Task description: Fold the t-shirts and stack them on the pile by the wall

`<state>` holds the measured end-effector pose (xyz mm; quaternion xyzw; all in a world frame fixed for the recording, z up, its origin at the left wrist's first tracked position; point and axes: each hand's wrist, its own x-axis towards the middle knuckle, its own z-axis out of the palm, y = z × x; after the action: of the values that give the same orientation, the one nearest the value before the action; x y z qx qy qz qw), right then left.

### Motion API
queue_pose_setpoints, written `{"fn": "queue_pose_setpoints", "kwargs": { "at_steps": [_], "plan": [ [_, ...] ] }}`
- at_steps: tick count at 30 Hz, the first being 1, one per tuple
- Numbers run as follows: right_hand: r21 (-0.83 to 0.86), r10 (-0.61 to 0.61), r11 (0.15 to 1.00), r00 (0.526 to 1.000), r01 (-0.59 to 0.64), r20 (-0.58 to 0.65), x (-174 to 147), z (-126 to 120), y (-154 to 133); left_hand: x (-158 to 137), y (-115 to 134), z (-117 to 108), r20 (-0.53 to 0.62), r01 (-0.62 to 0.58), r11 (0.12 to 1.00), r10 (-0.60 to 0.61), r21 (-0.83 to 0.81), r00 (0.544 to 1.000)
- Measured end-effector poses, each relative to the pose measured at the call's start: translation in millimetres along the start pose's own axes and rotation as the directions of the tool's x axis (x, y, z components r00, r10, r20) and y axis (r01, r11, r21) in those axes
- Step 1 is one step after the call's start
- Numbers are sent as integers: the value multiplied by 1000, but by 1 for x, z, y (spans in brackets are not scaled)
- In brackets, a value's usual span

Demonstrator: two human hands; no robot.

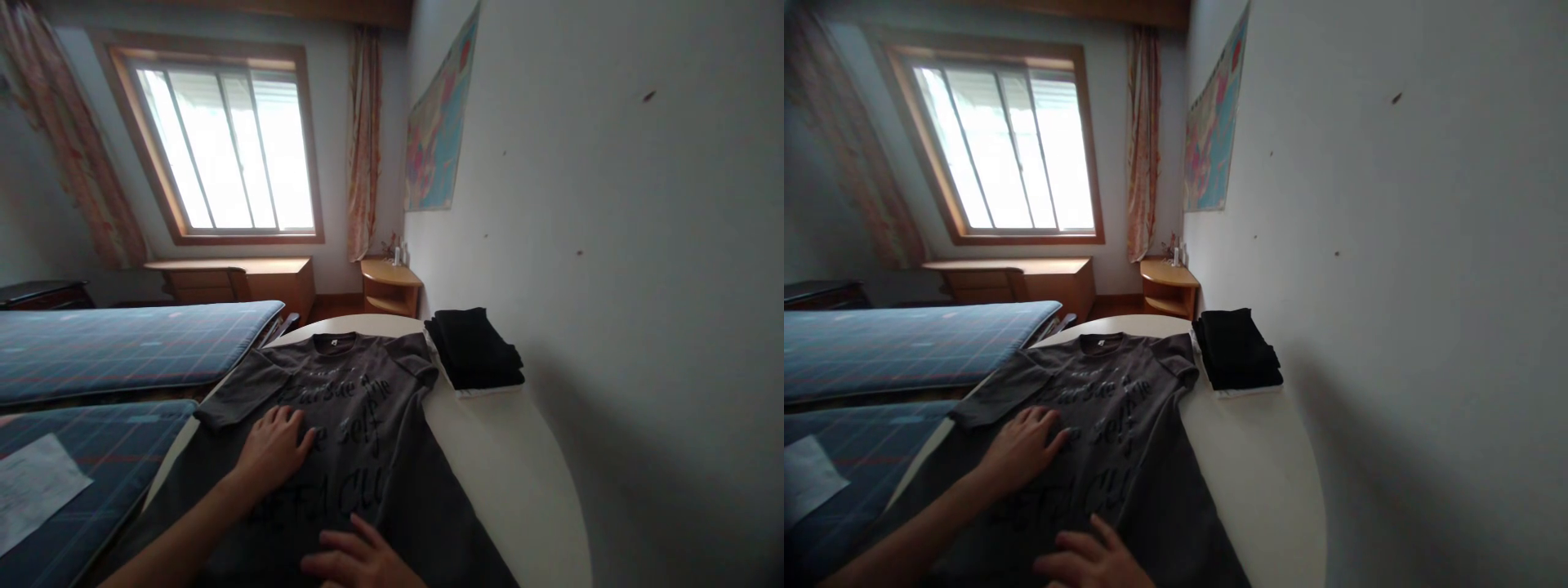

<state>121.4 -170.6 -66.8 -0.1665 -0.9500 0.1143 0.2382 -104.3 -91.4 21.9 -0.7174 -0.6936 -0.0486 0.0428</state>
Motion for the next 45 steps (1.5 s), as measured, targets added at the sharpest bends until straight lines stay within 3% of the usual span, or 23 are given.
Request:
{"fn": "queue_pose_setpoints", "kwargs": {
  "at_steps": [2,5,10,12,17,24,28,33,39,41,45],
  "plan": [
    [-106,78,991,995,-85,-68,2,-45,7,26,12,3,-80,-50,999,49,-10,996],
    [-197,358,892,902,-407,-241,-7,-97,22,59,26,17,-80,-62,997,58,-52,995],
    [-328,604,648,726,-688,-328,-42,-122,56,86,30,41,-48,-4,993,-1,-114,999],
    [-338,673,595,682,-730,-288,-50,-125,62,90,25,45,-25,20,991,-24,-130,999],
    [-306,755,598,649,-741,-95,-43,-142,57,100,7,48,13,89,989,-88,-115,996],
    [-321,867,479,498,-817,28,-43,-171,44,89,-6,50,33,168,985,-167,-30,985],
    [-348,856,487,517,-801,6,-40,-180,51,80,-1,47,63,160,987,-160,15,985],
    [-399,763,538,630,-742,-142,-2,-175,87,90,15,38,64,156,988,-157,19,986],
    [-467,612,640,772,-610,-170,58,-160,139,116,54,42,-11,-18,993,17,-119,1000],
    [-468,618,641,771,-608,-154,72,-154,154,123,64,46,-7,-26,986,25,-166,1000],
    [-445,716,560,678,-699,-165,83,-145,182,131,72,54,-60,-42,978,30,-206,998]
  ]
}}
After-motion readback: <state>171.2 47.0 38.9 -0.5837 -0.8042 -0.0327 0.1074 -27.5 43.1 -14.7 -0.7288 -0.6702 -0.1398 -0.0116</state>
